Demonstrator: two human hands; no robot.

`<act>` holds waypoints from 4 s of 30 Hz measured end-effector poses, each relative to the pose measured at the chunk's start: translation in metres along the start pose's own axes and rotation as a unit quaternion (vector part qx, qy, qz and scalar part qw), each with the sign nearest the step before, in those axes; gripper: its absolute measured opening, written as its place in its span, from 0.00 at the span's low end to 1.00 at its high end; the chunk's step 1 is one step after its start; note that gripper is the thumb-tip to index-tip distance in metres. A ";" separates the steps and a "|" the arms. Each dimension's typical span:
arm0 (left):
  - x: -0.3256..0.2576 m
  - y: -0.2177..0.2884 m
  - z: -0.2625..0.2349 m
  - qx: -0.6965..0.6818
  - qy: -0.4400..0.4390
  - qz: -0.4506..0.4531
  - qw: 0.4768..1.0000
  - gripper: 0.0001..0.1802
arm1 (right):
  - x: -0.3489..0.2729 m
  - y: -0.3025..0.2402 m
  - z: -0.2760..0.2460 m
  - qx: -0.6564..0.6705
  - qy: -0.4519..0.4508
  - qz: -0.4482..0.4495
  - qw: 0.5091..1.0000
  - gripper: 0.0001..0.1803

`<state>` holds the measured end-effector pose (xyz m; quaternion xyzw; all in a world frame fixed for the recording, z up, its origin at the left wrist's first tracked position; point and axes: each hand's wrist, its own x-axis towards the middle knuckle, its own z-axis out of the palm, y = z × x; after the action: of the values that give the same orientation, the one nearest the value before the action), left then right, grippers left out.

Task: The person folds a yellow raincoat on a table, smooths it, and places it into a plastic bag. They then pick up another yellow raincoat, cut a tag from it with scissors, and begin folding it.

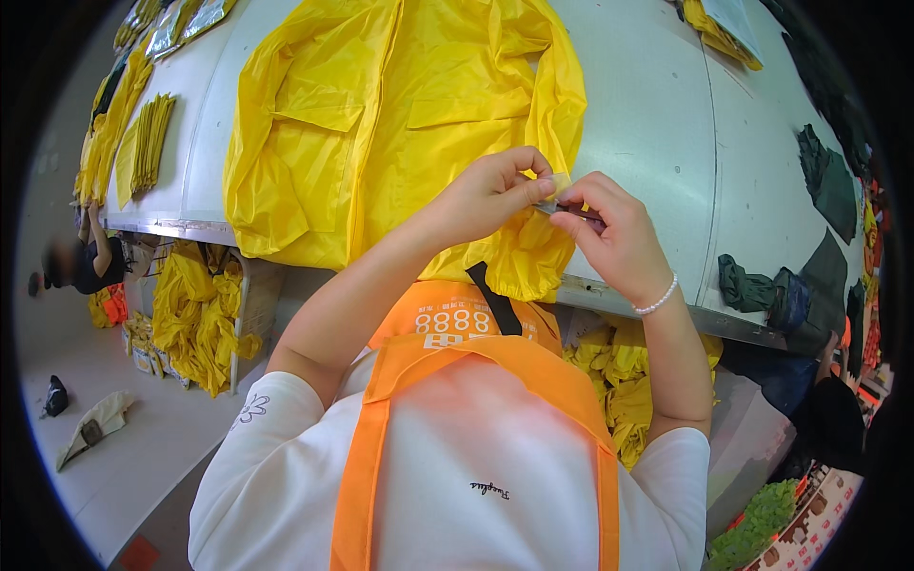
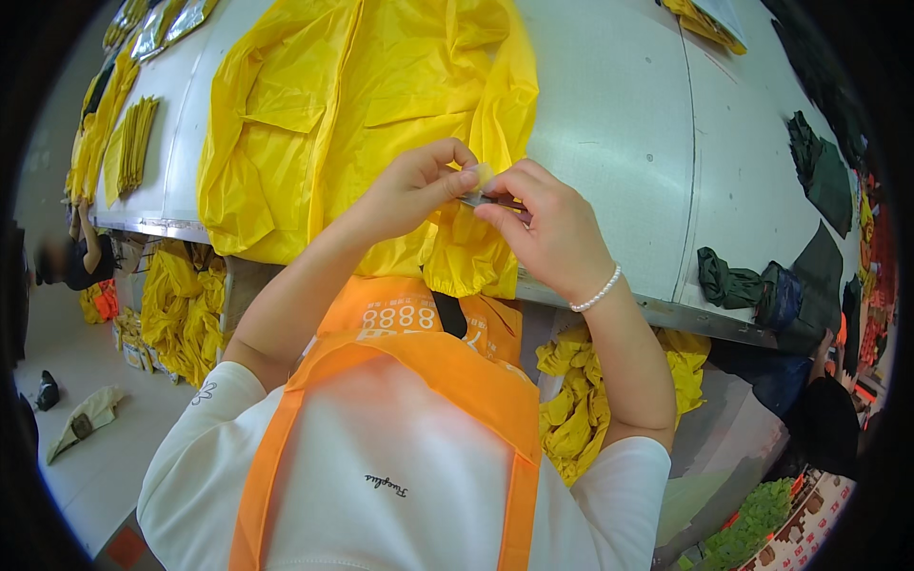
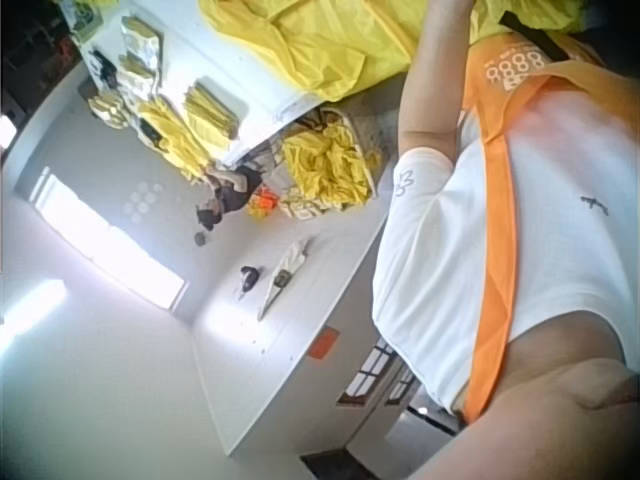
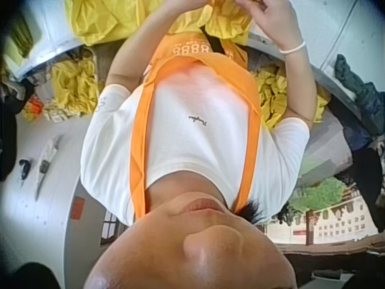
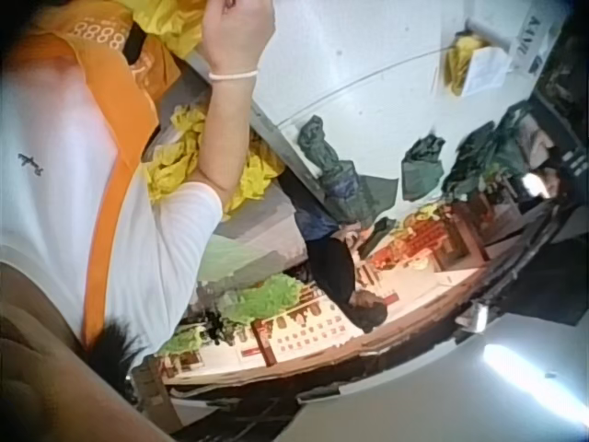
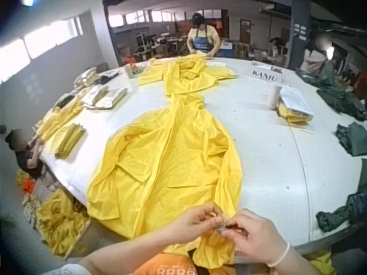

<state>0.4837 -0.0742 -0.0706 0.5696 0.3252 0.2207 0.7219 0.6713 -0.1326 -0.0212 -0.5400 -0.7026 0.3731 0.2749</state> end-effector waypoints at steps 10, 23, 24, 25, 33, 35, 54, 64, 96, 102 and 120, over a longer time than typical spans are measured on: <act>-0.001 -0.005 -0.002 -0.008 -0.003 0.017 1.000 0.10 | 0.001 0.004 0.005 0.027 0.006 0.004 1.000 0.09; -0.002 -0.014 0.000 0.018 0.044 0.065 0.997 0.12 | 0.001 0.005 0.011 0.065 0.008 0.005 0.998 0.08; -0.003 -0.013 -0.001 0.023 0.043 0.060 0.997 0.13 | 0.001 0.005 0.010 0.060 0.005 0.008 0.998 0.08; -0.003 -0.012 -0.002 0.028 0.033 0.047 0.998 0.12 | 0.001 0.004 0.011 0.061 0.003 0.011 0.998 0.08; -0.004 -0.007 0.000 0.049 0.006 0.010 0.999 0.10 | -0.001 0.007 0.007 0.042 -0.014 0.028 0.999 0.08; -0.007 0.006 0.001 0.073 0.027 -0.023 0.997 0.10 | -0.001 0.011 0.008 0.068 0.024 0.021 0.997 0.10; -0.178 -0.040 -0.072 0.671 -0.001 -0.285 0.685 0.19 | -0.008 0.075 0.003 -0.091 0.405 -0.074 0.907 0.08; -0.002 0.011 0.001 0.192 -0.033 0.213 0.957 0.47 | -0.003 0.058 0.021 -0.054 0.353 -0.070 0.931 0.16; -0.021 0.033 0.045 0.397 0.222 0.371 0.810 0.22 | -0.043 0.015 0.019 0.085 0.434 0.011 0.897 0.22; -0.025 0.033 0.047 0.434 0.214 0.435 0.760 0.16 | -0.056 0.013 0.017 0.103 0.425 0.028 0.899 0.21; -0.031 0.043 0.043 0.407 0.183 0.511 0.734 0.14 | -0.087 -0.042 -0.016 0.049 0.142 0.056 0.987 0.16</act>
<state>0.4949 -0.1138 -0.0161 0.8383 0.1692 0.5028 0.1258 0.6837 -0.2182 0.0236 -0.6117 -0.6063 0.3412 0.3765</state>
